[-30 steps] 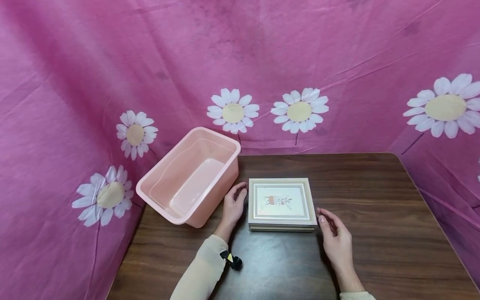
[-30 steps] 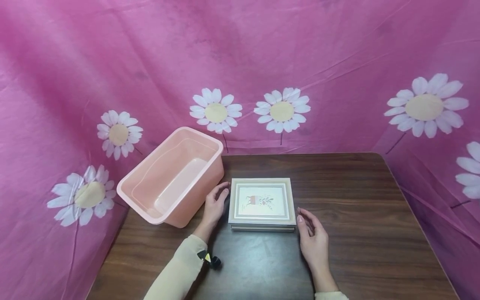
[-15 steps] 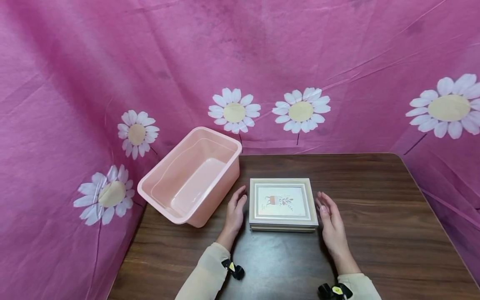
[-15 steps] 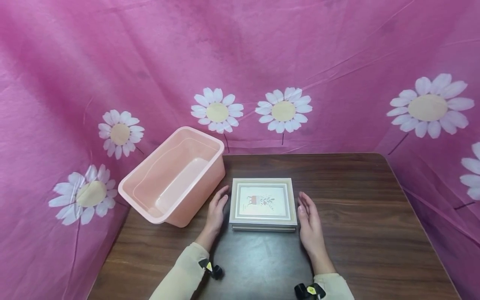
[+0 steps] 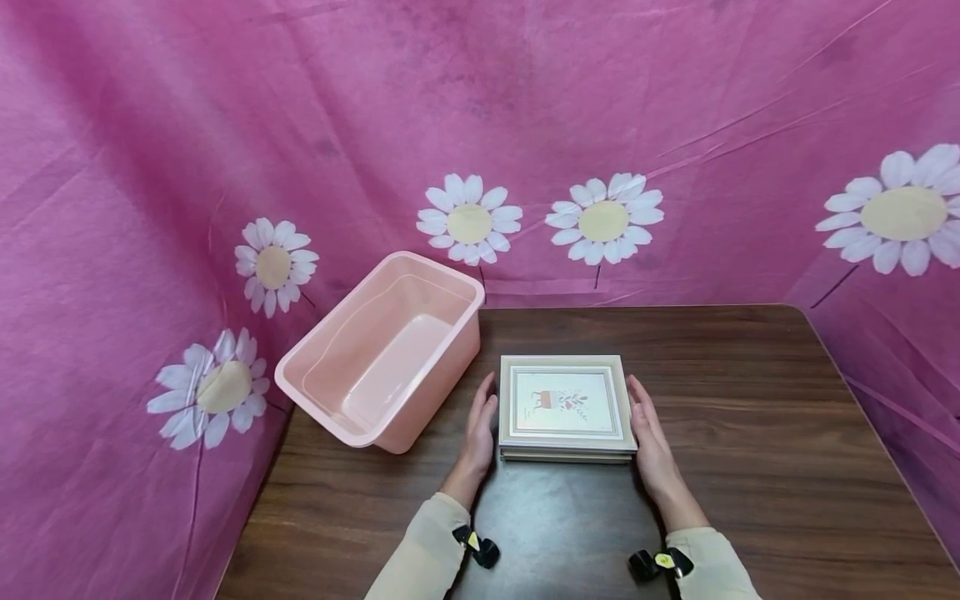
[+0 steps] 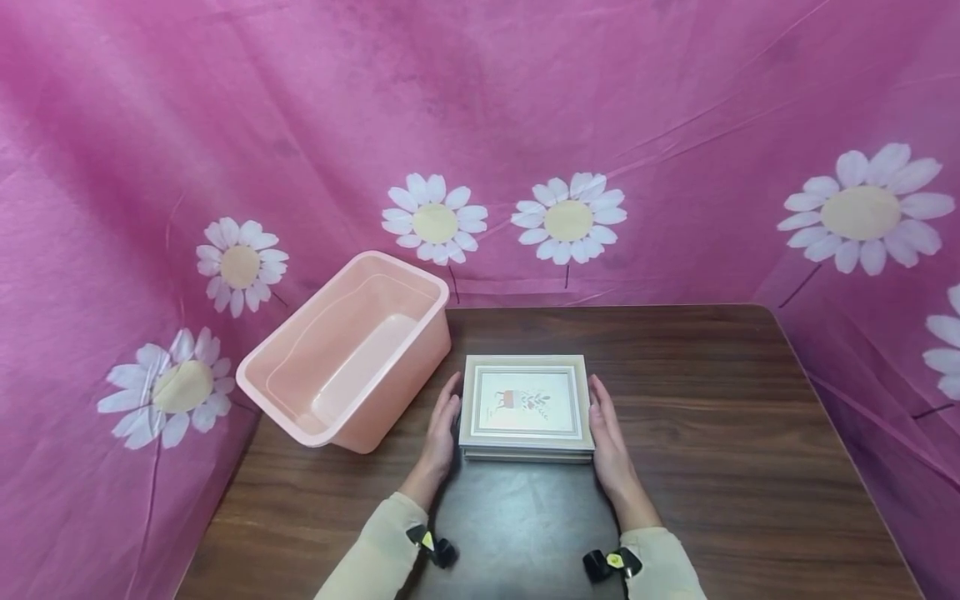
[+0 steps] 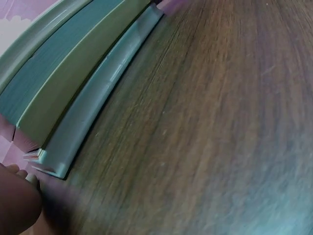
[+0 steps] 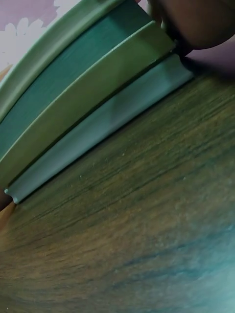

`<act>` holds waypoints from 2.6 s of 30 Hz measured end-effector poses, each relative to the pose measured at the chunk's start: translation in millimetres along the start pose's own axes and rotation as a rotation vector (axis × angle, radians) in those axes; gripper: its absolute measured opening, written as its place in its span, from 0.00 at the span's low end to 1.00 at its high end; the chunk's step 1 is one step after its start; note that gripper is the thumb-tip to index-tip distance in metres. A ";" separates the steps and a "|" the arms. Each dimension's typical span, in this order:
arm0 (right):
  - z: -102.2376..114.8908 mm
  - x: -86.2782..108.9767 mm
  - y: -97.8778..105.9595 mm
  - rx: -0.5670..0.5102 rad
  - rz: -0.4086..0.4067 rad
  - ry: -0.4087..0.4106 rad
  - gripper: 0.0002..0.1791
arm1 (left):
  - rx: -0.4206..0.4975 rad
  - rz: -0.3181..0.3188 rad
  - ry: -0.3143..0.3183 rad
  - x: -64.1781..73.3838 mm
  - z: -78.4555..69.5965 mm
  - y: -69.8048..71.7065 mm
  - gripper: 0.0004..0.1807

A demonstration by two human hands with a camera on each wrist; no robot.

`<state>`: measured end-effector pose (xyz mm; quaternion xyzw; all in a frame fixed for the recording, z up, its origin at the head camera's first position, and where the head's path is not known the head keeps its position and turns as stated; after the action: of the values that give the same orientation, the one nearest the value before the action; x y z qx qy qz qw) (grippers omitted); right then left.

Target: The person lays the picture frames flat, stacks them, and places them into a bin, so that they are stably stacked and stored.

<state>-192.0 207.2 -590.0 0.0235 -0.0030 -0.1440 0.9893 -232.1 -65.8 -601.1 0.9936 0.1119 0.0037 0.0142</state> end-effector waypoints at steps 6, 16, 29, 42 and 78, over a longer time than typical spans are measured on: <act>-2.9 -1.0 -2.6 -0.026 0.003 0.004 0.35 | 0.080 0.026 0.018 3.5 2.5 -6.6 0.34; -8.8 -2.7 -6.3 -0.154 0.055 0.002 0.36 | 0.113 0.050 -0.002 7.1 0.8 -15.0 0.35; -9.9 -2.9 -12.2 -0.192 0.020 0.060 0.35 | 0.103 0.042 -0.093 8.0 2.5 -12.6 0.35; 1.8 1.9 -14.0 -0.232 -0.006 0.054 0.36 | 0.171 -0.014 0.003 11.8 -1.2 -11.9 0.37; 48.5 13.0 -7.8 -0.273 -0.069 0.039 0.38 | 0.221 -0.035 -0.060 27.2 -48.6 -3.5 0.40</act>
<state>-182.3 193.8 -542.0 -0.1083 0.0368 -0.1764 0.9777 -206.9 -55.0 -552.5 0.9867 0.1287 -0.0385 -0.0920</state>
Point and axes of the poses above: each hand's wrist, its own x-axis away from the middle knuckle, its own y-axis out of the back of the hand, z = x × y, the point moved 7 cm from there along -x, towards the middle knuckle, and after that the axes turned 15 degrees about -z, right-handed, at the moved point
